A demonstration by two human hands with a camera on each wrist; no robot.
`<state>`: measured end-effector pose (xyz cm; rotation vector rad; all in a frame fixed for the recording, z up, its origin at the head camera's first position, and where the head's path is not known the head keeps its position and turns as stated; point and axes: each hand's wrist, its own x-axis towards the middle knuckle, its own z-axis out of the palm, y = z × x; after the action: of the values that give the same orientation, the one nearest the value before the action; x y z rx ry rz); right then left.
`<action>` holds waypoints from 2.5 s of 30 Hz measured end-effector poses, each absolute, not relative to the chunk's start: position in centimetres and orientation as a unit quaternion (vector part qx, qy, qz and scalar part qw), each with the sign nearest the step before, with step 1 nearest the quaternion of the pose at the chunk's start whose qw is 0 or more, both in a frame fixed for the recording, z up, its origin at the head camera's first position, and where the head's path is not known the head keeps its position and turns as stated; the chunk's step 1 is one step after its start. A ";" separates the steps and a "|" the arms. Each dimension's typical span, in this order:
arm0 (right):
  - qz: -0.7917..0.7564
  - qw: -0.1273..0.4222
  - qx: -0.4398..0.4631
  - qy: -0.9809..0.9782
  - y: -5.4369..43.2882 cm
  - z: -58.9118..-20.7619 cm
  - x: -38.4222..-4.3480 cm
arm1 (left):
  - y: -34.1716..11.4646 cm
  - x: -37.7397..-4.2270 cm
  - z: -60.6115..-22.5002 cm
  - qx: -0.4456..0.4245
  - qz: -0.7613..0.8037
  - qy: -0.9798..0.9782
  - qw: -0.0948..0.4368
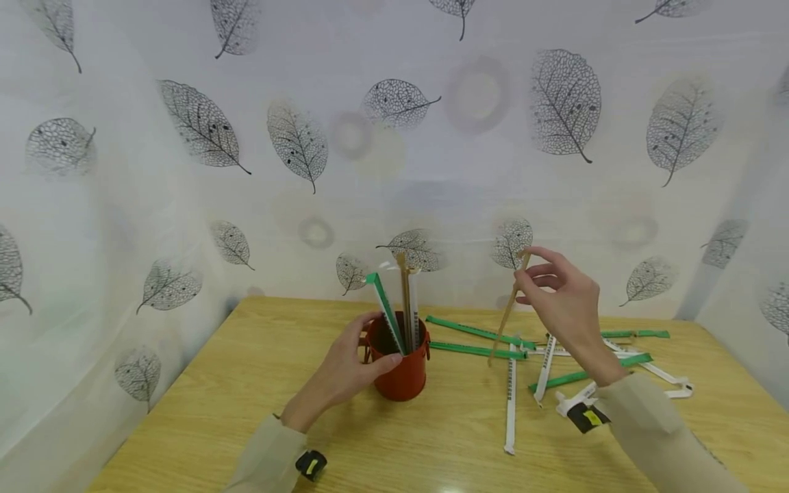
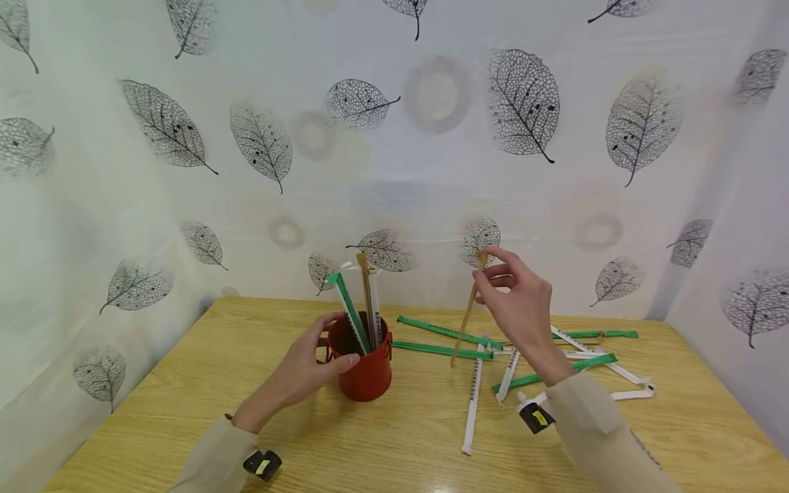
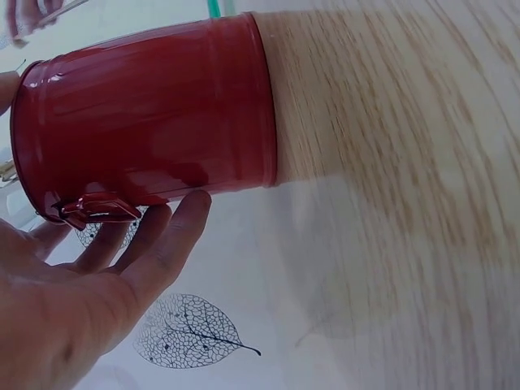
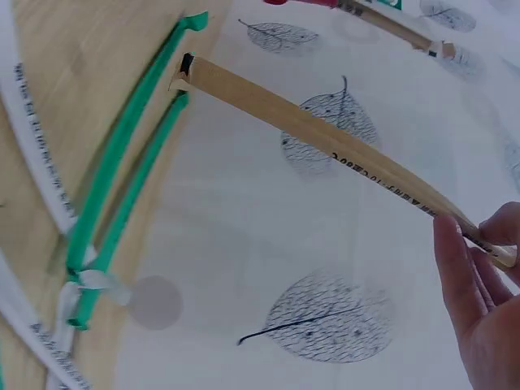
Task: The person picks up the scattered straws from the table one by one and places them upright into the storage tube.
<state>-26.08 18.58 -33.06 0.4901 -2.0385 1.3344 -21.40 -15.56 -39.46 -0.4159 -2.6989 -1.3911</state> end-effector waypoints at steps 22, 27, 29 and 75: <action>0.574 0.353 0.366 -0.641 10.7 -26.2 -24.9 | -14.8 -21.4 -39.4 -0.122 -0.448 -0.884 0.049; 0.557 0.347 0.393 -0.644 9.1 -27.0 -25.2 | -14.8 -21.3 -39.5 -0.125 -0.450 -0.883 0.049; 0.542 0.349 0.400 -0.651 8.7 -27.6 -25.4 | -14.9 -21.4 -39.5 -0.126 -0.448 -0.884 0.048; 0.347 0.153 0.228 -0.896 14.5 -35.3 -27.8 | -16.2 -21.9 -39.4 -0.127 -0.444 -0.884 0.066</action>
<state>-27.76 14.51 -35.34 0.6550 -2.5706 0.9963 -21.92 -16.22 -39.44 -0.3841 -2.6678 -1.3399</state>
